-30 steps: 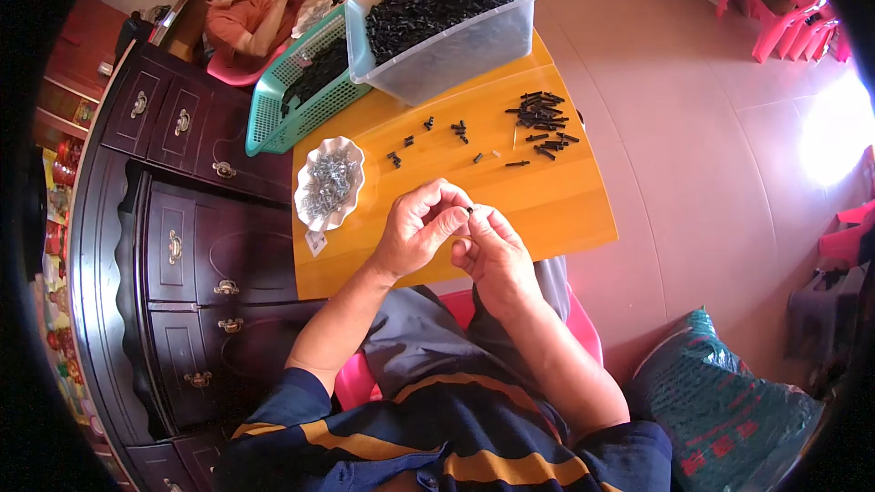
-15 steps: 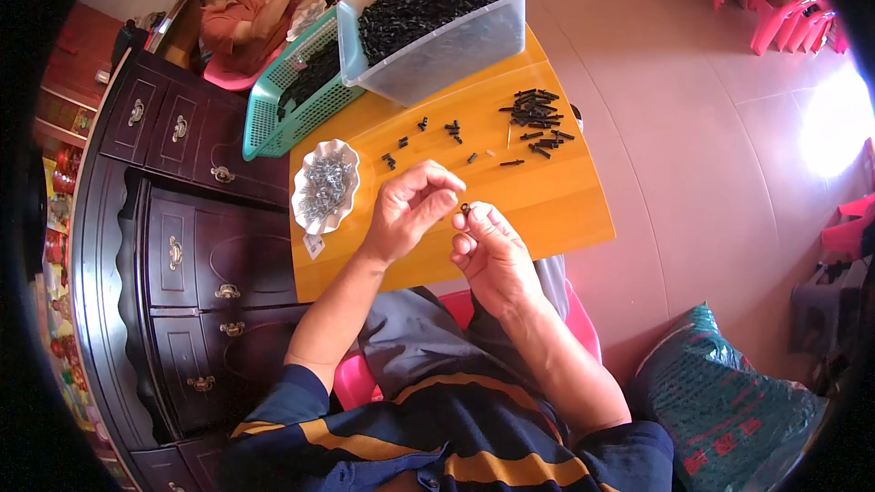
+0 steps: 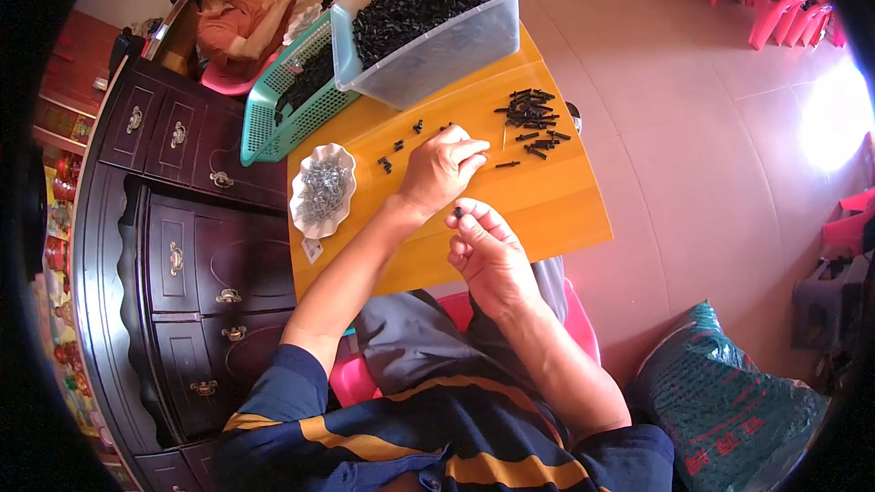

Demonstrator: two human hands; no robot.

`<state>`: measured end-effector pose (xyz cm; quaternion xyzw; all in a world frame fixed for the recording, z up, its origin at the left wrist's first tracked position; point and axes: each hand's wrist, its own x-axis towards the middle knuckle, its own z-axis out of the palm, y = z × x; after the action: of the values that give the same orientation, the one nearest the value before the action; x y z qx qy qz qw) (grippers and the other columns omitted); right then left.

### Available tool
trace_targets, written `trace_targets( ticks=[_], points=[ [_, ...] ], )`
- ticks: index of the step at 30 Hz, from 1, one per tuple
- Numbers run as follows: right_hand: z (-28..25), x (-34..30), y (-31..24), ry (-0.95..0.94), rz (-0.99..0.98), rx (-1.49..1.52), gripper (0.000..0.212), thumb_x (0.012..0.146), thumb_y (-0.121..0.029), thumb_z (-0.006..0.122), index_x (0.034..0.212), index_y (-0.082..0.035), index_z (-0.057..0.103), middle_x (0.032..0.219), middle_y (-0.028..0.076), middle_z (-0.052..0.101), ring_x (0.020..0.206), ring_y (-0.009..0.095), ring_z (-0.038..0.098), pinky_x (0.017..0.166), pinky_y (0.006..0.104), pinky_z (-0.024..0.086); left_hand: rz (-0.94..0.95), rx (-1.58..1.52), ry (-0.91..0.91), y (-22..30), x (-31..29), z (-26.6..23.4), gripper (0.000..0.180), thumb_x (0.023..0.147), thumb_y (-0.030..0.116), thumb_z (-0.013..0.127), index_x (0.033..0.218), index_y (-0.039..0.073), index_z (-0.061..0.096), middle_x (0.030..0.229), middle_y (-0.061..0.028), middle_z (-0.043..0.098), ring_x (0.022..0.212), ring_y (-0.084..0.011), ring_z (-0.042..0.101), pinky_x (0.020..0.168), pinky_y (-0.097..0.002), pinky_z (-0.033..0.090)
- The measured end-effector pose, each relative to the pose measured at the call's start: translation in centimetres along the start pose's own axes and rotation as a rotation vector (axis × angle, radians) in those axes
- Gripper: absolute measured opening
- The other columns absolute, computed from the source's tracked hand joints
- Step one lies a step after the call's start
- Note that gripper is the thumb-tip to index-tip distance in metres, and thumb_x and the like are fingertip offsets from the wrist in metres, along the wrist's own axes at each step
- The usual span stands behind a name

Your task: Assembling small black plastic components with metal clips at a table.

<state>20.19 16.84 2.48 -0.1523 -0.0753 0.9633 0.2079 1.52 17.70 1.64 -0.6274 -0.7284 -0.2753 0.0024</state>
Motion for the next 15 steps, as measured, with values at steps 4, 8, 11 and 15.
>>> trace_targets(
  ticks=[4, 8, 11, 15],
  points=[
    [0.1, 0.0, 0.1, -0.013, 0.014, -0.004, 0.024, 0.1, -0.014, 0.063, 0.124, -0.009, 0.061, 0.104, 0.001, 0.066, 0.076, 0.006, 0.058, 0.074, 0.0226, 0.052, 0.001, -0.026, -0.019, -0.4, 0.4, 0.1, 0.009, 0.086, 0.019, 0.071, 0.086, 0.01, 0.074, 0.086, -0.0068, 0.066, 0.082, -0.0285, 0.067, 0.072, -0.0411, 0.055],
    [0.5, -0.1, -0.1, 0.014, 0.027, -0.024, 0.026, 0.099, -0.015, 0.063, 0.124, -0.009, 0.06, 0.101, 0.0, 0.062, 0.077, 0.009, 0.053, 0.073, 0.0237, 0.048, 0.068, 0.085, -0.039, -0.5, 0.3, 0.4, 0.009, 0.089, 0.017, 0.068, 0.085, 0.009, 0.067, 0.086, -0.0078, 0.065, 0.082, -0.0293, 0.066, 0.072, -0.0415, 0.054],
    [0.6, -0.1, -0.1, 0.021, 0.031, -0.016, 0.025, 0.1, -0.015, 0.062, 0.124, -0.009, 0.059, 0.101, 0.0, 0.062, 0.076, 0.009, 0.054, 0.073, 0.0238, 0.048, 0.042, 0.097, -0.021, -0.3, -0.2, 0.1, 0.01, 0.09, 0.017, 0.066, 0.086, 0.008, 0.063, 0.086, -0.0087, 0.064, 0.082, -0.0305, 0.066, 0.072, -0.0422, 0.053],
    [0.3, 0.0, -0.2, 0.058, 0.021, -0.009, 0.025, 0.101, -0.017, 0.06, 0.124, -0.009, 0.059, 0.099, 0.0, 0.062, 0.076, 0.009, 0.054, 0.073, 0.0244, 0.049, -0.073, -0.11, 0.023, 0.9, -1.5, -2.5, 0.007, 0.091, 0.011, 0.065, 0.09, 0.007, 0.06, 0.085, -0.011, 0.064, 0.08, -0.0326, 0.065, 0.069, -0.0428, 0.052]
  ],
)
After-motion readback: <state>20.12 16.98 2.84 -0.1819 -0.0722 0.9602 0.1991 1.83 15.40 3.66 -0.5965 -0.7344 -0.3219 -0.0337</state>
